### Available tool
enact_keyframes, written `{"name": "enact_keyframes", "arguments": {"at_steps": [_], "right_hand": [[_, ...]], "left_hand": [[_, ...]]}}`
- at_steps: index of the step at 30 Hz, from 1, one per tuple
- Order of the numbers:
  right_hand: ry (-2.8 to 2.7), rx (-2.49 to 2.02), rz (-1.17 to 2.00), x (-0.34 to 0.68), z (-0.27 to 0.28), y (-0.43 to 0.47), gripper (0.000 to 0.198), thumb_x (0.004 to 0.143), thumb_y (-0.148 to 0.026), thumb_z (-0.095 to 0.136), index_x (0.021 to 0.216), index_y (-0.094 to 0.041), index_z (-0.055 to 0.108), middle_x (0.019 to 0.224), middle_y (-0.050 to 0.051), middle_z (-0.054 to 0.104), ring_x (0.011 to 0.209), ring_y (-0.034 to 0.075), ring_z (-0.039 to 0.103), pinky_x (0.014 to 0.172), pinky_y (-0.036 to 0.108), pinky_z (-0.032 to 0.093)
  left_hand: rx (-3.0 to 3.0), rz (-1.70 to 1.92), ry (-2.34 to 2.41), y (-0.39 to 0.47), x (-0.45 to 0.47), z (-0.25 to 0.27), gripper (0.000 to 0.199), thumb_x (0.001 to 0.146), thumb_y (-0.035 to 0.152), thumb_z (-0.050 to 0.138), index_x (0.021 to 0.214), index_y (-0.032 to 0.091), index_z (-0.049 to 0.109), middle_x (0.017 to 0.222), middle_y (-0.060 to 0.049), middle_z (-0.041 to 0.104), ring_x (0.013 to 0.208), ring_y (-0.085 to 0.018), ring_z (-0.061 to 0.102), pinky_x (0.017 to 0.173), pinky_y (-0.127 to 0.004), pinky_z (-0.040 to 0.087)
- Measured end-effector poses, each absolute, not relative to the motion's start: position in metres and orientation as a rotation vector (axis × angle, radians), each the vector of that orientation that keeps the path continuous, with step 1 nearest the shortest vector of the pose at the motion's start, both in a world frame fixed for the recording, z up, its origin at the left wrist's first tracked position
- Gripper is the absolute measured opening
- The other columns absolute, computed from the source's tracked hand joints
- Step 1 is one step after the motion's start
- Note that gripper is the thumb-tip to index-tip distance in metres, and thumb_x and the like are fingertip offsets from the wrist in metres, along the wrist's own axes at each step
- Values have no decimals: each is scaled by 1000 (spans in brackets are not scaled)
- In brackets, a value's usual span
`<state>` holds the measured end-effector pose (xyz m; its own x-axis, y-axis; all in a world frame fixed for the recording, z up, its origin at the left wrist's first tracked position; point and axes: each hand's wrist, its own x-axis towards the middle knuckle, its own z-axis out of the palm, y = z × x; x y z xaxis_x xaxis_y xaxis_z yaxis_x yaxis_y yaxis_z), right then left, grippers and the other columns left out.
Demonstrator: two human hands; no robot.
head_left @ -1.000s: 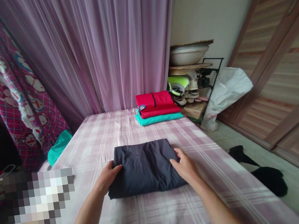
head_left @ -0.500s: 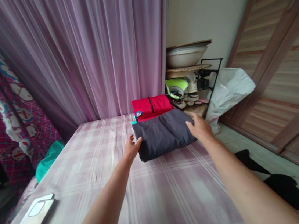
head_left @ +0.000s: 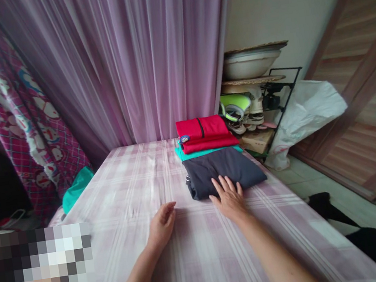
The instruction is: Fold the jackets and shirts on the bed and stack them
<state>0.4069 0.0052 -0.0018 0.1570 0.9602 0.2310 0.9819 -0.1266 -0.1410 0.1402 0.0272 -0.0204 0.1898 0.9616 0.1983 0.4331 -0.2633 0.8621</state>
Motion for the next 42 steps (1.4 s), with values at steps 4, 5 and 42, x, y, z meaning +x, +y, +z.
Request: {"name": "enact_keyframes", "arguments": {"at_steps": [4,5,42], "right_hand": [[-1830,-2105,-325,408,-17,-6,54,95,-37,46,147,-23,47,156,14,40,144,31,31,114,58,23],[-1801,-2069,-389,408,-21,-11,53,95,-36,45,145,-21,49,154,16,42,143,31,33,113,57,25],[-1608,-1965,-309,420,-62,-39,42,85,-31,41,107,-16,75,130,16,63,112,29,62,94,41,48]], "left_hand": [[1870,1117,1349,12,118,-23,29,88,35,47,101,21,69,97,-6,75,91,-19,70,86,-36,57],[1898,1135,1353,8,111,-23,28,88,34,47,100,22,69,97,-6,75,91,-19,71,85,-35,56],[1585,726,2427,-48,-91,58,62,75,56,60,124,19,59,119,-16,65,115,-37,58,95,-46,45]]}}
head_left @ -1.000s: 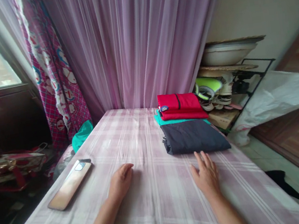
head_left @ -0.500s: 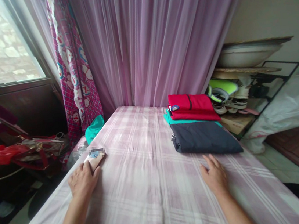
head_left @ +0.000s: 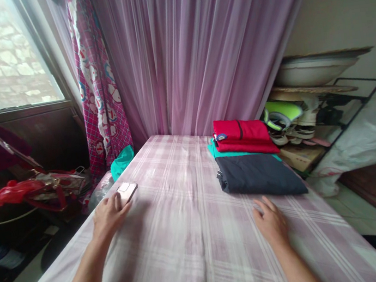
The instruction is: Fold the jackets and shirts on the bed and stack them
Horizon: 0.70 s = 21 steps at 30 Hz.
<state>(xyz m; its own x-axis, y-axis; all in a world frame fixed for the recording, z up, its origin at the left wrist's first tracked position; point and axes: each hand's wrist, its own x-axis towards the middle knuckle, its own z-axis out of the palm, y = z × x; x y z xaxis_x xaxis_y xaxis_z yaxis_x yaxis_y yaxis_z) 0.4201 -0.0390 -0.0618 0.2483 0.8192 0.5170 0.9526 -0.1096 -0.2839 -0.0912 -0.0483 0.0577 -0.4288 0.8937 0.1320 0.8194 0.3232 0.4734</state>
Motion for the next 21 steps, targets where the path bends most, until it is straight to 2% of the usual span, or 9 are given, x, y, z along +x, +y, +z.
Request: {"name": "enact_keyframes", "arguments": {"at_steps": [4,9,13,21], "right_hand": [[-1594,-1963,-303,420,-63,-39,41,85,-30,42,104,-18,76,129,15,64,111,28,62,94,40,49],[-1589,-1955,-277,419,-60,-40,40,85,-29,43,103,-17,76,129,16,64,111,29,62,95,41,48],[-1601,-1963,-262,418,-58,-41,40,86,-30,42,102,-17,76,129,16,64,111,29,62,94,41,48],[-1588,-1968,-273,419,-59,-40,37,84,-29,45,99,-20,77,126,12,67,108,27,63,92,38,49]], "left_hand": [[999,1290,1570,-51,-64,69,66,76,56,64,129,18,55,113,-12,70,102,-29,66,87,-43,54],[529,1292,660,-61,-26,62,67,84,56,60,136,14,51,118,-16,71,102,-27,69,88,-43,56],[443,1177,418,-57,-12,48,70,87,55,58,142,13,47,123,-18,69,105,-29,70,90,-45,56],[458,1095,344,-47,-10,35,76,90,55,54,149,11,36,130,-21,65,113,-32,67,96,-48,53]]}}
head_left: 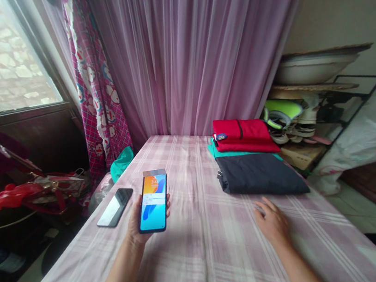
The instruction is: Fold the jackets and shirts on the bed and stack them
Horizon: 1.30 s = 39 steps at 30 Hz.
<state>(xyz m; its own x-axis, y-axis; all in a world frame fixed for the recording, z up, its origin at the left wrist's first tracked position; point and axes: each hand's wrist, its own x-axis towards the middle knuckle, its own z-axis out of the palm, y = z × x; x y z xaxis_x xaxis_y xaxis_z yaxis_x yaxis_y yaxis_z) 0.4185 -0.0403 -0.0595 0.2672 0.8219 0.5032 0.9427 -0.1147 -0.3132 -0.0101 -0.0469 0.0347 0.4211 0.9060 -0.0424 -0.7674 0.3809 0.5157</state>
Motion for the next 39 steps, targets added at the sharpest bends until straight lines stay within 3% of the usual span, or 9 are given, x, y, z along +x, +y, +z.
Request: {"name": "enact_keyframes", "arguments": {"at_steps": [7,12,16,20,24,27,39], "right_hand": [[-1657,-1974,-222,431,-66,-37,36,84,-32,48,102,-21,78,128,12,66,106,27,64,89,37,51],[-1696,-2000,-180,444,-74,-32,36,82,-35,52,103,-23,78,128,10,67,105,27,64,84,36,51],[-1696,-2024,-159,445,-76,-32,37,83,-37,51,105,-25,77,130,9,66,106,27,64,82,35,51],[-1688,-2026,-166,442,-73,-34,35,83,-36,51,103,-25,78,129,8,67,105,26,65,82,34,50],[-1657,-2012,-209,432,-66,-37,36,85,-33,48,102,-24,78,128,9,67,105,26,65,85,35,50],[-1632,-1997,-242,423,-61,-40,38,86,-31,43,100,-21,78,127,11,68,106,26,65,88,37,50],[-1650,-2032,-270,423,-60,-41,39,85,-30,42,98,-22,78,125,11,69,103,27,67,85,38,52]], "left_hand": [[591,1101,435,-41,-17,37,72,91,54,53,149,15,39,133,-21,63,118,-36,63,98,-56,50],[750,1170,964,-35,-39,47,66,87,55,58,138,12,53,125,-19,67,110,-30,67,94,-45,54],[1089,1115,1454,-29,-63,61,76,77,62,62,135,13,54,127,-16,66,114,-29,63,98,-40,50],[1628,856,2052,-27,-81,68,71,74,56,63,133,18,56,127,-12,64,119,-33,57,102,-43,44],[1843,417,2499,-30,-91,56,58,79,54,56,128,23,59,118,-14,65,108,-34,60,88,-42,46],[1858,274,2577,-34,-97,43,53,84,55,49,125,23,59,116,-14,64,105,-34,61,81,-40,46],[1750,164,2636,-41,-95,43,57,86,61,44,126,23,57,118,-14,63,111,-34,59,84,-39,45]]}}
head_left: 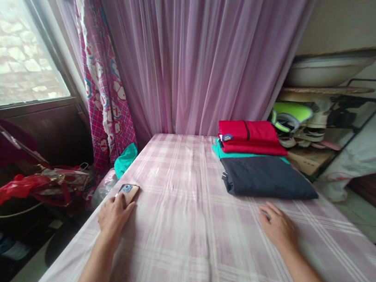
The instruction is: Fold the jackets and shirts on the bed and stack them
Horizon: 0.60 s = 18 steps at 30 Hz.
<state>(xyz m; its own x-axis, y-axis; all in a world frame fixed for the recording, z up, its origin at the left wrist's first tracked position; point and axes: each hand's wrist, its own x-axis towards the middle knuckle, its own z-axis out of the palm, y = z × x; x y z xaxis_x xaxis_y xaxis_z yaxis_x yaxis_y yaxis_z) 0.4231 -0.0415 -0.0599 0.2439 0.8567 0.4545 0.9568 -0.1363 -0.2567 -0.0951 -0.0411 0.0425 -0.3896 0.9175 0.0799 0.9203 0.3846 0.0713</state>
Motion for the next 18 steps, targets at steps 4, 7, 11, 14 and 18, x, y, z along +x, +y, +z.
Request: {"name": "enact_keyframes", "arguments": {"at_steps": [4,7,11,14,18], "right_hand": [[-1662,-2023,-280,423,-61,-42,41,86,-30,41,98,-22,78,125,10,69,104,27,67,86,37,51],[-1664,-2029,-280,423,-61,-42,39,86,-30,42,97,-22,78,125,9,69,104,26,66,86,36,51],[-1653,-2024,-262,423,-61,-42,38,87,-30,42,100,-21,76,125,10,69,105,25,66,86,36,50],[-1643,-1986,-270,418,-58,-40,41,87,-28,40,114,-18,70,124,12,69,108,25,64,89,36,48],[-1709,-1938,-287,403,-38,-28,41,89,-29,44,123,-14,62,117,14,70,106,25,63,89,37,47]], "left_hand": [[-1710,-144,-2628,-40,-96,42,57,86,62,42,126,23,55,122,-15,62,112,-34,59,82,-40,46],[-1696,-146,-2658,-39,-98,42,59,88,61,39,129,21,53,124,-16,61,112,-35,59,83,-41,47],[-1652,-160,-2653,-40,-96,40,62,89,60,40,131,17,54,136,-22,54,123,-39,53,93,-49,44],[-1601,-274,-2531,-38,-82,35,61,89,53,46,136,15,53,150,-24,43,138,-41,39,108,-62,29],[-1966,-526,-2190,-31,-41,21,47,90,38,50,133,20,58,149,-16,49,141,-34,39,116,-53,25]]}}
